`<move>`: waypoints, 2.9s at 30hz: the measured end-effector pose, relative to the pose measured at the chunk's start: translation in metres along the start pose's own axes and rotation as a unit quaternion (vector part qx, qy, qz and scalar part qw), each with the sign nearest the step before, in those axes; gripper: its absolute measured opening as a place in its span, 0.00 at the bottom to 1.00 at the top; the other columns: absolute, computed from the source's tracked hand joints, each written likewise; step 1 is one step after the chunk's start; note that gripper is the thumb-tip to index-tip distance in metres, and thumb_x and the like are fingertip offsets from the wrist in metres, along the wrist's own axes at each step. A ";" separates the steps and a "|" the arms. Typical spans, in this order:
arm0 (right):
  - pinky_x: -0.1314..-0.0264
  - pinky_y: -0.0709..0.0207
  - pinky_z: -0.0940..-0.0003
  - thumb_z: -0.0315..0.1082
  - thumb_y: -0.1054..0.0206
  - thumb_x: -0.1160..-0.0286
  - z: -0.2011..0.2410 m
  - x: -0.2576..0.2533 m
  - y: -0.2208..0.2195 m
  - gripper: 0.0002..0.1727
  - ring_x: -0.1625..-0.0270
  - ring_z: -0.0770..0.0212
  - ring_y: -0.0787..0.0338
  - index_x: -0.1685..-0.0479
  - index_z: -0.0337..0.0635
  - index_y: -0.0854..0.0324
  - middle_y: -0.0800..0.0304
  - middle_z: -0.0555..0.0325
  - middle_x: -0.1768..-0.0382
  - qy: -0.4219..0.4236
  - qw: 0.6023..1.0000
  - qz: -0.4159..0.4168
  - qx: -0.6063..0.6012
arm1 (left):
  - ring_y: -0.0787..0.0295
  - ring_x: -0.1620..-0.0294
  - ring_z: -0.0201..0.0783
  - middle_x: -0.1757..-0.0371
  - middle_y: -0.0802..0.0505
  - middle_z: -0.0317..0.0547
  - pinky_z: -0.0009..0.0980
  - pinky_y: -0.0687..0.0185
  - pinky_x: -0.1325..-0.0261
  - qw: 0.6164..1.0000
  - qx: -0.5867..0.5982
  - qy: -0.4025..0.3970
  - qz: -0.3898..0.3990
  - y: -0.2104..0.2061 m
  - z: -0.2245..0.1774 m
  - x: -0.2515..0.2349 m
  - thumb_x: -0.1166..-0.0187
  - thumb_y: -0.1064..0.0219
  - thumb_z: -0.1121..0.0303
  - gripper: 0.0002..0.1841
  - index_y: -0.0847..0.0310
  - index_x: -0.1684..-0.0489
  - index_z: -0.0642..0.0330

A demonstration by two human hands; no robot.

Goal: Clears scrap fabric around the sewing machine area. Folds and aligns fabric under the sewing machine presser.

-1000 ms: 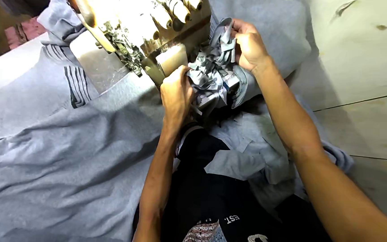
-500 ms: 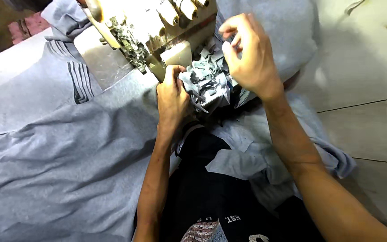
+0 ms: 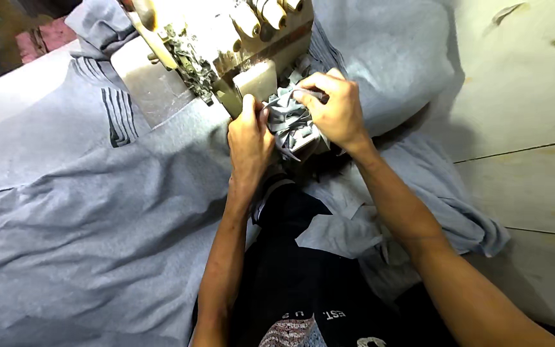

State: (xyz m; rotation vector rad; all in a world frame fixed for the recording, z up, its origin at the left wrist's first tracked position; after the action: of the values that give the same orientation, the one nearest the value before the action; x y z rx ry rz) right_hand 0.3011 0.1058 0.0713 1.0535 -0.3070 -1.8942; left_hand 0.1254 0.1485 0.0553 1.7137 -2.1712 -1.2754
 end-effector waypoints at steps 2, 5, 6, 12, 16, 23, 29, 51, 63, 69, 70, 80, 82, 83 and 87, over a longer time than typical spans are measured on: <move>0.45 0.24 0.67 0.36 0.28 0.21 -0.007 -0.013 0.007 0.07 0.52 0.65 0.13 0.58 0.45 0.05 0.04 0.61 0.59 0.029 0.999 0.005 -0.022 | 0.11 0.68 0.45 0.69 0.10 0.51 0.43 0.17 0.62 0.999 -0.024 -0.021 0.006 0.004 -0.007 0.001 0.13 0.41 0.68 0.11 0.16 0.56 0.66; 0.41 0.22 0.69 0.36 0.30 0.19 -0.012 -0.031 0.017 0.08 0.49 0.67 0.11 0.58 0.45 0.05 0.04 0.61 0.58 0.052 0.998 0.011 -0.042 | 0.12 0.63 0.45 0.61 0.11 0.53 0.41 0.17 0.58 0.998 -0.036 -0.041 0.028 0.019 -0.022 0.009 0.12 0.41 0.71 0.09 0.15 0.53 0.65; 0.39 0.22 0.69 0.36 0.30 0.19 -0.014 -0.036 0.020 0.08 0.47 0.67 0.10 0.58 0.45 0.05 0.03 0.60 0.57 0.053 0.997 0.009 -0.048 | 0.11 0.62 0.45 0.59 0.11 0.53 0.41 0.16 0.58 0.998 -0.041 -0.042 0.031 0.026 -0.026 0.011 0.13 0.40 0.71 0.08 0.15 0.52 0.64; 0.50 0.15 0.76 0.37 0.33 0.17 -0.038 -0.064 0.027 0.10 0.57 0.74 0.08 0.55 0.42 0.08 0.05 0.61 0.59 0.020 0.996 0.014 -0.081 | 0.09 0.58 0.35 0.58 0.06 0.47 0.32 0.14 0.52 0.999 -0.027 -0.016 -0.009 0.057 -0.022 -0.006 0.11 0.44 0.68 0.13 0.13 0.51 0.63; 0.54 0.18 0.80 0.38 0.34 0.16 -0.034 -0.068 0.029 0.11 0.60 0.78 0.11 0.53 0.41 0.11 0.07 0.64 0.60 0.016 0.993 0.066 -0.098 | 0.09 0.58 0.26 0.58 0.06 0.40 0.25 0.13 0.52 0.998 0.055 -0.008 0.010 0.066 -0.020 -0.007 0.10 0.45 0.70 0.11 0.15 0.50 0.61; 0.50 0.14 0.76 0.36 0.36 0.15 -0.001 -0.078 0.044 0.09 0.58 0.76 0.10 0.57 0.42 0.13 0.08 0.67 0.62 0.038 0.978 0.091 -0.182 | 0.08 0.58 0.36 0.59 0.06 0.47 0.34 0.11 0.50 0.986 0.127 -0.079 0.075 -0.005 -0.034 -0.023 0.13 0.41 0.70 0.11 0.13 0.50 0.66; 0.52 0.14 0.79 0.37 0.35 0.15 0.026 -0.069 0.052 0.08 0.60 0.79 0.11 0.57 0.44 0.15 0.09 0.71 0.63 0.076 0.953 0.178 -0.232 | 0.18 0.30 0.47 0.30 0.16 0.60 0.39 0.18 0.32 0.979 0.171 -0.103 0.044 0.004 -0.053 -0.030 0.16 0.35 0.55 0.29 0.28 0.25 0.71; 0.71 0.19 0.78 0.36 0.33 0.17 0.035 0.048 0.022 0.05 0.71 0.72 0.14 0.55 0.46 0.16 0.11 0.64 0.67 -0.083 0.962 0.207 -0.159 | 0.13 0.59 0.26 0.53 0.10 0.38 0.23 0.15 0.55 0.995 0.056 -0.015 0.083 0.129 0.013 0.045 0.13 0.37 0.69 0.08 0.16 0.45 0.59; 0.49 0.12 0.72 0.34 0.32 0.17 0.113 0.043 -0.058 0.10 0.53 0.68 0.08 0.48 0.37 0.13 0.08 0.57 0.56 -0.072 0.922 0.133 -0.357 | 0.13 0.57 0.33 0.59 0.10 0.42 0.32 0.18 0.50 0.929 -0.013 -0.244 0.279 0.131 -0.021 -0.023 0.18 0.35 0.69 0.06 0.13 0.53 0.58; 0.78 0.19 0.77 0.33 0.33 0.15 0.093 0.074 -0.071 0.07 0.77 0.67 0.14 0.52 0.39 0.13 0.09 0.55 0.70 -0.164 0.895 0.113 -0.399 | 0.08 0.56 0.31 0.55 0.07 0.41 0.31 0.12 0.47 0.953 -0.042 -0.164 0.251 0.118 0.010 -0.042 0.17 0.32 0.67 0.09 0.16 0.45 0.57; 0.79 0.20 0.78 0.33 0.33 0.16 0.089 0.079 -0.074 0.07 0.78 0.67 0.15 0.52 0.40 0.13 0.09 0.56 0.70 -0.176 0.897 0.114 -0.389 | 0.09 0.55 0.31 0.54 0.07 0.42 0.30 0.13 0.46 0.957 -0.039 -0.163 0.235 0.115 0.014 -0.043 0.17 0.33 0.67 0.09 0.16 0.45 0.57; 0.71 0.20 0.77 0.37 0.31 0.17 0.051 0.135 -0.083 0.08 0.73 0.73 0.13 0.56 0.45 0.09 0.06 0.66 0.71 -0.252 0.931 0.089 -0.248 | 0.09 0.52 0.29 0.52 0.07 0.42 0.26 0.14 0.45 0.985 -0.038 -0.117 0.124 0.112 0.029 -0.044 0.17 0.34 0.67 0.09 0.16 0.44 0.58; 0.70 0.19 0.78 0.37 0.31 0.16 0.048 0.140 -0.085 0.08 0.73 0.73 0.12 0.56 0.45 0.08 0.06 0.66 0.71 -0.259 0.932 0.085 -0.240 | 0.09 0.51 0.28 0.51 0.07 0.41 0.25 0.14 0.46 0.987 -0.037 -0.106 0.115 0.112 0.029 -0.043 0.16 0.34 0.66 0.10 0.16 0.43 0.57; 0.71 0.20 0.78 0.37 0.31 0.16 0.047 0.142 -0.086 0.09 0.73 0.74 0.13 0.56 0.45 0.08 0.06 0.66 0.72 -0.263 0.930 0.084 -0.241 | 0.09 0.51 0.28 0.50 0.07 0.41 0.25 0.14 0.45 0.988 -0.038 -0.104 0.109 0.112 0.030 -0.043 0.16 0.34 0.65 0.11 0.16 0.43 0.57; 0.75 0.25 0.79 0.38 0.33 0.15 0.044 0.147 -0.090 0.10 0.78 0.75 0.17 0.56 0.45 0.08 0.07 0.67 0.74 -0.262 0.932 0.069 -0.240 | 0.09 0.52 0.28 0.51 0.06 0.42 0.24 0.14 0.47 0.991 -0.031 -0.107 0.067 0.110 0.031 -0.040 0.17 0.32 0.64 0.11 0.15 0.44 0.59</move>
State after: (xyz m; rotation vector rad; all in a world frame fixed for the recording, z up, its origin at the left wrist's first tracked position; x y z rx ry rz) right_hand 0.1817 0.0270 -0.0352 0.1877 -0.1923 -1.9579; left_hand 0.0394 0.2014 0.1229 1.4394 -2.2872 -1.5362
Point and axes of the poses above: each hand's wrist, its own x-axis away from the middle knuckle, its own y-axis out of the back of the hand, z = x × y, the point moved 6 cm from there along -x, towards the middle knuckle
